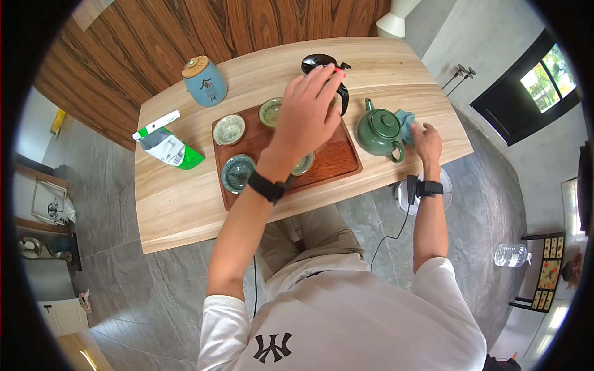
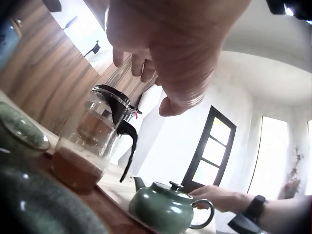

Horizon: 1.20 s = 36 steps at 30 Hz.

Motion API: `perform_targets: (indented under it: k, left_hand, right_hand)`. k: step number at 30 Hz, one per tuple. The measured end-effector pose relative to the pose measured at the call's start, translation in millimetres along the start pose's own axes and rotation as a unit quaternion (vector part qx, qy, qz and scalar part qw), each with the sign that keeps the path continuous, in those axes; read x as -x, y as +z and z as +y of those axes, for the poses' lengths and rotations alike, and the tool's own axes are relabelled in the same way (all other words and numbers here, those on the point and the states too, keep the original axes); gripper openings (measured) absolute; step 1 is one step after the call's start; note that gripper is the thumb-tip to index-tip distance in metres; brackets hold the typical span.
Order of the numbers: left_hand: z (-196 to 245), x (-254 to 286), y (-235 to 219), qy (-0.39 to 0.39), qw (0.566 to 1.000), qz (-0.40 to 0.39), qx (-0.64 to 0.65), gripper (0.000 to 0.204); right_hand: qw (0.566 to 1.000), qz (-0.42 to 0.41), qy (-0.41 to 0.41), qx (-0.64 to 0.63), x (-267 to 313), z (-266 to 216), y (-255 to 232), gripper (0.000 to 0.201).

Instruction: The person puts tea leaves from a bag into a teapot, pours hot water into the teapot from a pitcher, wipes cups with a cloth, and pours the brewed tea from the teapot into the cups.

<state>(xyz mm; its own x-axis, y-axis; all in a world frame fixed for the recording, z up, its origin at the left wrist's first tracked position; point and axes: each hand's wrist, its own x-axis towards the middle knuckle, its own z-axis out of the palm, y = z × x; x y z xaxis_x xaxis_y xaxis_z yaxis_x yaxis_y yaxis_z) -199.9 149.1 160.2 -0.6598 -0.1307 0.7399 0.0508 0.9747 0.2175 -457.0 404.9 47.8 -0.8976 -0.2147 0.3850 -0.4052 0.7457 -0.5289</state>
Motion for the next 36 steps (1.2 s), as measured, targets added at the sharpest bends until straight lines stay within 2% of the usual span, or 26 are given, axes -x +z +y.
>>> perform_targets:
  k: [1,2,4,5,7,8,10,12,14,16,18,19,20,22,23,24,26,28,30,31,32,34,36]
  left_hand:
    - [7,4,-5,-0.003,1.0,0.015,0.017,0.058]
    - [11,10,-9,-0.007,1.0,0.013,0.011,0.058]
    - [20,23,-16,-0.042,0.996,0.044,0.071,0.051]
    - [22,32,-18,-0.057,0.994,0.064,0.072,0.045]
    - [25,49,-23,-0.089,0.991,0.064,0.074,0.044]
    - [26,57,-25,-0.115,0.988,0.063,0.087,0.042]
    - [27,70,-31,-0.13,0.985,0.072,0.086,0.038]
    - [28,81,-39,-0.171,0.979,0.068,0.089,0.035]
    - [26,91,-46,-0.184,0.976,0.075,0.083,0.033]
    - [23,100,-49,-0.197,0.973,0.083,0.088,0.031]
    - [17,108,-51,-0.231,0.964,0.089,0.096,0.029]
    - [16,110,-52,-0.229,0.964,0.088,0.102,0.029]
    - [14,113,-52,-0.24,0.962,0.085,0.098,0.028]
    - [14,114,-53,-0.25,0.96,0.081,0.096,0.027]
    - [15,115,-53,-0.258,0.957,0.081,0.1,0.027]
    - [15,115,-53,-0.267,0.955,0.083,0.103,0.027]
    - [15,116,-54,-0.266,0.955,0.084,0.098,0.027]
    - [14,117,-57,-0.269,0.955,0.086,0.088,0.027]
    - [13,119,-65,-0.264,0.957,0.084,0.08,0.028]
    - [12,122,-69,-0.267,0.957,0.085,0.072,0.028]
    - [12,125,-74,-0.298,0.947,0.091,0.078,0.028]
    - [11,132,-83,-0.331,0.935,0.101,0.078,0.028]
    - [6,140,-94,-0.356,0.915,0.164,0.094,0.03]
  right_hand:
    - [0.996,-0.043,0.027,0.076,-3,8,4,0.036]
    - [0.996,-0.049,0.023,0.071,-7,12,4,0.036]
    - [0.989,-0.135,0.046,0.044,-12,18,4,0.038]
    - [0.988,-0.143,0.041,0.039,-13,22,7,0.038]
    - [0.993,-0.033,0.031,-0.113,-14,23,10,0.039]
    - [0.992,-0.037,0.028,-0.116,-14,20,11,0.039]
    - [0.987,0.069,-0.045,-0.142,-13,12,8,0.04]
    - [0.989,0.058,-0.043,-0.126,-11,2,0,0.041]
    - [0.989,0.046,-0.018,-0.138,-9,-7,-11,0.039]
    - [0.986,0.054,-0.032,-0.156,-15,-9,-15,0.038]
    - [0.955,0.031,-0.01,-0.295,-19,-8,-18,0.038]
    - [0.938,-0.007,0.035,-0.345,-19,-10,-24,0.037]
    - [0.939,-0.002,0.036,-0.343,-21,-6,-25,0.037]
    - [0.963,-0.023,0.042,-0.266,-24,6,-17,0.041]
    - [0.984,-0.037,0.033,-0.171,-25,16,-13,0.046]
    - [0.984,-0.036,0.034,-0.171,-22,24,-7,0.046]
    - [0.999,0.034,-0.019,0.019,-10,28,-3,0.049]
    - [0.999,0.02,0.001,0.035,-5,26,-3,0.049]
    - [0.973,0.166,-0.098,0.128,3,20,-5,0.05]
    - [0.98,0.12,-0.095,0.125,7,2,-16,0.054]
    - [0.981,0.115,-0.1,0.119,9,-9,-24,0.054]
    - [0.984,-0.125,-0.055,0.115,12,-22,-32,0.056]
    - [0.98,-0.127,-0.081,0.134,10,-5,-23,0.059]
